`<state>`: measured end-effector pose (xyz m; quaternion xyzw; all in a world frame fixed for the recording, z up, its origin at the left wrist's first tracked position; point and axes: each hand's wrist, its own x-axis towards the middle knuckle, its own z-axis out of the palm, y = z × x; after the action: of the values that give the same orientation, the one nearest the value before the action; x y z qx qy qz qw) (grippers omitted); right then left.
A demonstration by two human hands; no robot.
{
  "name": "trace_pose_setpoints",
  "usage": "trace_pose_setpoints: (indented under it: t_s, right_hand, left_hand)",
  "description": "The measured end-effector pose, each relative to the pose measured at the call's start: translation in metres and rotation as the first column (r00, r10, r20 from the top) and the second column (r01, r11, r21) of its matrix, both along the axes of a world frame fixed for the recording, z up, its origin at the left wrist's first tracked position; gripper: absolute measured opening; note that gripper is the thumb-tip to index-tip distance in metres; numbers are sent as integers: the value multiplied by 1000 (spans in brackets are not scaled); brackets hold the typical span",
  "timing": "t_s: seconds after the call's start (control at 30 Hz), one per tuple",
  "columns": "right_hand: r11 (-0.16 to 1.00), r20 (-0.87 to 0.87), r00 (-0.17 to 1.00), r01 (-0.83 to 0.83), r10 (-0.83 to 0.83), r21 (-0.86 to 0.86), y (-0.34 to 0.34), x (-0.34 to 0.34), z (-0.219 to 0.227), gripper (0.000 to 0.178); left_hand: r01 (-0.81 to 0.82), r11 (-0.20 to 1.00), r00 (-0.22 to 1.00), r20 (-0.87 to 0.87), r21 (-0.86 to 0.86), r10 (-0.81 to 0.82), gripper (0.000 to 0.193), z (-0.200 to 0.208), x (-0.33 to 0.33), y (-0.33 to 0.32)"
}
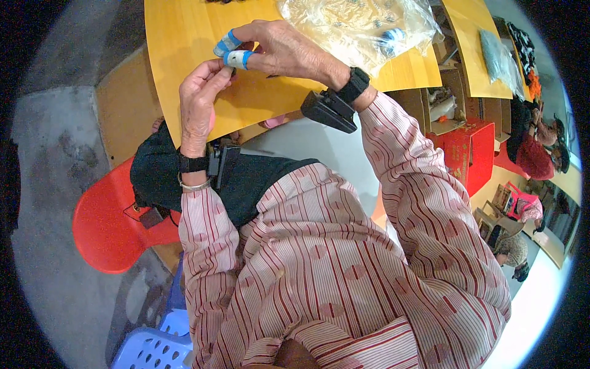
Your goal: The person picks up small black components from the table and attaches them together by hand.
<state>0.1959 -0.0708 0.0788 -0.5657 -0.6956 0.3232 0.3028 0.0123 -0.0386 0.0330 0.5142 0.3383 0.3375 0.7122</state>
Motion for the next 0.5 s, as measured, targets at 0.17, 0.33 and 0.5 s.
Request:
trace_pose_setpoints:
  t_s: [0.17,0.33,0.5]
  right_hand:
    - [976,107,991,-105,85,191,1,12,1,38]
    - [935,577,817,-212,8,286,-10,-2,5,47]
    - [848,720,687,-322,-97,420,-9,-13,0,38]
  left_hand:
    - [4,1000,1000,0,-9,-4,22,-2,0,1]
    - [-16,999,1000,24,-31,17,21,-3,0,1]
    - [0,1000,1000,-29,-9,-1,23,-1,1,0]
